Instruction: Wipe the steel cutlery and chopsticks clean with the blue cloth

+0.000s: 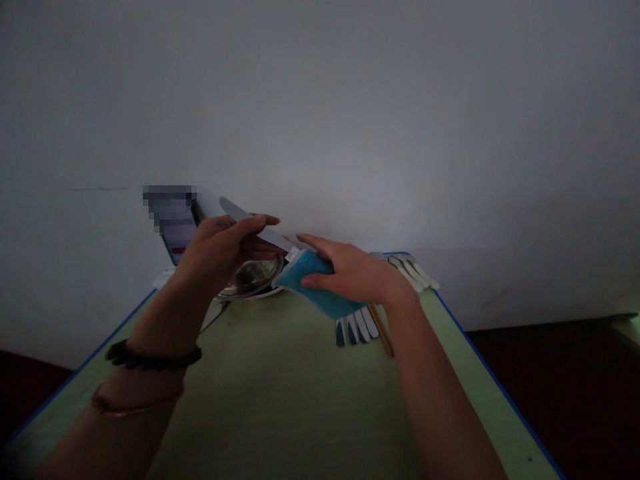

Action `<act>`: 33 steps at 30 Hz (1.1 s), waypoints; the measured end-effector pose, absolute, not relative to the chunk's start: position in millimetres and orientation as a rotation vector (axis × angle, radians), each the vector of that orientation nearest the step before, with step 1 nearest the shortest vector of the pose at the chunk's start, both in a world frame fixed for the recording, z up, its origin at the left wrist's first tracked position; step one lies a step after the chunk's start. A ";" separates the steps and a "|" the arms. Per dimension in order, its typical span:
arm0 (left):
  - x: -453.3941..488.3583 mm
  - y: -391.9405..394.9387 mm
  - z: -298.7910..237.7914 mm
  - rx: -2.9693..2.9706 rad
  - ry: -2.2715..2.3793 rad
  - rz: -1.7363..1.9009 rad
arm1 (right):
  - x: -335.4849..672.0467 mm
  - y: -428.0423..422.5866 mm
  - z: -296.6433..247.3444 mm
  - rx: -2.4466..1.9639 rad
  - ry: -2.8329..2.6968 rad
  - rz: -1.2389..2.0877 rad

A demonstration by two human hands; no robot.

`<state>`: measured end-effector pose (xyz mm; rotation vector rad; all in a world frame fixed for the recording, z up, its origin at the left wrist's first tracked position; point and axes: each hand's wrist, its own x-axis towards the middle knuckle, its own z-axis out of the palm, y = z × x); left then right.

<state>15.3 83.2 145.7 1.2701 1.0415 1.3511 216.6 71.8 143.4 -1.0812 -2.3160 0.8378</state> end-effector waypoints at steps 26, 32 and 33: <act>12.5 81.3 143.2 1.431 0.951 1.169 | 227.5 72.5 145.2 -1.180 -2.433 1.039; 14.6 77.4 144.5 1.552 0.968 1.154 | 228.4 71.4 147.2 -1.186 -2.414 1.123; 13.9 77.3 144.4 1.549 0.982 1.176 | 229.7 71.4 146.6 -1.199 -2.405 1.109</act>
